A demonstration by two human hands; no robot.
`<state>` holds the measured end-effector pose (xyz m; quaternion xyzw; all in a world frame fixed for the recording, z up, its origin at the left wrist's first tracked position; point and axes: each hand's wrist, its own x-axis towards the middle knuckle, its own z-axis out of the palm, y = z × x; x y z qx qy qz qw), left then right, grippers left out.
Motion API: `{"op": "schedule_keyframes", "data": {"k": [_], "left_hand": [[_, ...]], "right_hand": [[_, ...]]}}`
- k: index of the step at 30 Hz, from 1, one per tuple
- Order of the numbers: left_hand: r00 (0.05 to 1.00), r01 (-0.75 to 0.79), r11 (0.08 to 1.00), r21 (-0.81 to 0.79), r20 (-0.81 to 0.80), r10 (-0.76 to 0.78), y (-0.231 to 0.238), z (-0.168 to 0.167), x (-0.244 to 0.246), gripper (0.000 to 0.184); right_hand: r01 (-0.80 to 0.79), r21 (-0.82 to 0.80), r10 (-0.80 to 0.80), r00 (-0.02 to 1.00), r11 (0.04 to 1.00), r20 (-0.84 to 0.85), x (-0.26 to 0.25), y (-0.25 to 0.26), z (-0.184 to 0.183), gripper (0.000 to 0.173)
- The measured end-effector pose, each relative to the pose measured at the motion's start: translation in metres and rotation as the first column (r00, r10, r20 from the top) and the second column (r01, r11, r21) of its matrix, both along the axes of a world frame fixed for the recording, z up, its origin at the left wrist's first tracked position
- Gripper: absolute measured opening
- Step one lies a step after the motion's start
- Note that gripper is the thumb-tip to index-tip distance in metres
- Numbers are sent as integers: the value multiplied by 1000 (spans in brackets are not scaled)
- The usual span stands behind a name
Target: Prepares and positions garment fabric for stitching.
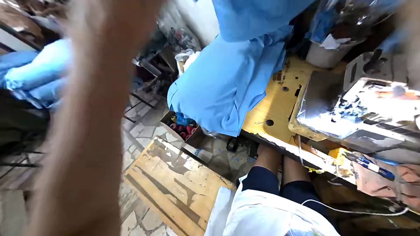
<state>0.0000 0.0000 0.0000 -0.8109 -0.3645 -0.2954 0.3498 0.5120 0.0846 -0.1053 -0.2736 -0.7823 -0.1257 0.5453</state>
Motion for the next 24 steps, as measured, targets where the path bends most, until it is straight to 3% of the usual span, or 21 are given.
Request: {"op": "schedule_keyframes", "data": {"k": [1, 2, 4, 6, 7, 9, 10, 11, 13, 14, 16, 18, 20, 22, 24], "left_hand": [[967, -239, 922, -304, 13, 255, -12, 3, 62, 21], [939, -282, 867, -411, 68, 338, -19, -20, 96, 30], [941, -114, 895, -431, 242, 236, -40, -92, 105, 30], [885, 96, 874, -476, 443, 144, -58, -147, 96, 28], [826, 193, 847, -496, 548, 133, -63, -164, 95, 31], [734, 272, 834, -480, 664, 144, -64, -179, 101, 45], [705, 288, 853, -435, 699, 118, -62, -181, 106, 53], [688, 284, 882, -375, 721, 85, -60, -182, 112, 56], [694, 176, 935, -308, 712, 104, -47, -190, 122, 47], [720, 68, 934, -351, 665, 198, -36, -202, 125, 38], [767, -208, 831, -516, 440, 466, -11, -242, 128, 34], [784, -358, 802, -479, 311, 536, 9, -276, 129, 29], [768, -371, 794, -482, 321, 554, 13, -281, 129, 28], [753, -371, 793, -483, 343, 561, 15, -283, 129, 30], [748, -382, 769, -511, 317, 583, 11, -280, 126, 32]], "right_hand": [[89, -311, -91, 996, 946, 10, -53, -50, 22, 24], [65, -363, -54, 998, 929, 40, -81, -73, 14, 26], [-71, -385, 85, 996, 920, 20, -97, -87, -47, 22], [-280, -511, 240, 960, 813, -144, -102, -86, -104, 18], [-398, -596, 285, 917, 698, -279, -105, -86, -122, 20], [-546, -681, 185, 827, 488, -531, -117, -93, -134, 21], [-550, -677, 131, 814, 489, -566, -123, -96, -131, 21], [-509, -659, 96, 825, 554, -556, -129, -97, -128, 20], [-243, -619, -28, 919, 747, -394, -142, -88, -126, 14], [-61, -615, -120, 961, 786, -249, -147, -78, -131, 17], [162, -712, -184, 982, 683, 47, -157, -54, -159, 44], [232, -757, -155, 973, 611, 173, -163, -38, -174, 46], [300, -682, -142, 950, 667, 279, -158, -44, -167, 45], [334, -604, -108, 919, 724, 378, -154, -54, -171, 59], [336, -679, -3, 897, 652, 441, -159, -59, -191, 68]]}}
